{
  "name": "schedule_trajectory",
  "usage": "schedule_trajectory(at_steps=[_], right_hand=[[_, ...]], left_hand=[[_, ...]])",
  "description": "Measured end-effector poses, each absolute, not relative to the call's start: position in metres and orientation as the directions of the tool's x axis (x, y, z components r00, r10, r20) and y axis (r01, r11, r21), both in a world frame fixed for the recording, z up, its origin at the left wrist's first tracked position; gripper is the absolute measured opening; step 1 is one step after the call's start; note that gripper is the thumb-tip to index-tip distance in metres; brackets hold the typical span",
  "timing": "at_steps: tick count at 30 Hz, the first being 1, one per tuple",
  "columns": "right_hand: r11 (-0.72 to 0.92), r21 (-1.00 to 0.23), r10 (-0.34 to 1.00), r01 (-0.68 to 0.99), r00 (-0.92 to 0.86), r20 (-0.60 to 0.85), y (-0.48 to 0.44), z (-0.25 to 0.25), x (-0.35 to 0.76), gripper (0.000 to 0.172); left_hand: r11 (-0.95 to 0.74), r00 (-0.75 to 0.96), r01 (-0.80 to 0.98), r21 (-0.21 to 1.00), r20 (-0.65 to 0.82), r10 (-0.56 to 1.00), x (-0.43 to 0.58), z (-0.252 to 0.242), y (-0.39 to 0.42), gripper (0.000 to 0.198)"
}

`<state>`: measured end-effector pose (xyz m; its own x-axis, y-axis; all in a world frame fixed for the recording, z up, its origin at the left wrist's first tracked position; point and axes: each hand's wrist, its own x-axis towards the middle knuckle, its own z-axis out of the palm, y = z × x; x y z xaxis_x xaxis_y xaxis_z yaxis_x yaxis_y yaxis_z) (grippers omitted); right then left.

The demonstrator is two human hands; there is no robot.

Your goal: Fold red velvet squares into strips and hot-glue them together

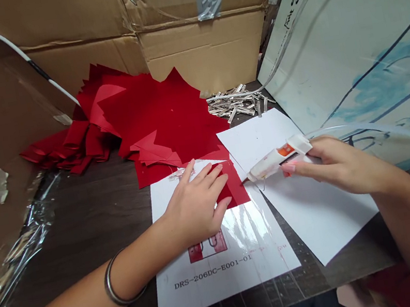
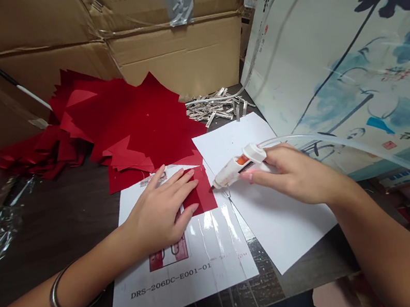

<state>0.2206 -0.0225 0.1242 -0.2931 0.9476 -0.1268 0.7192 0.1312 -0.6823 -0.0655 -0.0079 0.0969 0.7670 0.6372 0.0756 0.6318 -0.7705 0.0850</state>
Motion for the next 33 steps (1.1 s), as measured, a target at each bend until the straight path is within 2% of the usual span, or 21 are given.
schedule_trajectory(at_steps=[9,20,26,33], right_hand=[[0.135,-0.641,0.922,0.756,-0.332,-0.198,-0.024,0.123,0.223,0.039],[0.215,-0.653,0.898,0.726,-0.41,-0.16,-0.026,0.125,0.22,0.034],[0.26,-0.604,0.892,0.753,-0.427,-0.147,-0.028,0.129,0.214,0.037],[0.232,-0.588,0.912,0.775,-0.384,-0.146,-0.03,0.125,0.216,0.041]], left_hand=[[-0.768,0.768,0.634,0.094,0.041,0.639,-0.065,0.099,-0.008,0.043],[-0.773,0.769,0.627,0.094,0.082,0.634,-0.066,0.096,-0.007,0.044],[-0.776,0.77,0.624,0.093,0.099,0.63,-0.067,0.095,-0.006,0.043],[-0.774,0.77,0.626,0.099,0.084,0.633,-0.065,0.096,-0.007,0.044]])
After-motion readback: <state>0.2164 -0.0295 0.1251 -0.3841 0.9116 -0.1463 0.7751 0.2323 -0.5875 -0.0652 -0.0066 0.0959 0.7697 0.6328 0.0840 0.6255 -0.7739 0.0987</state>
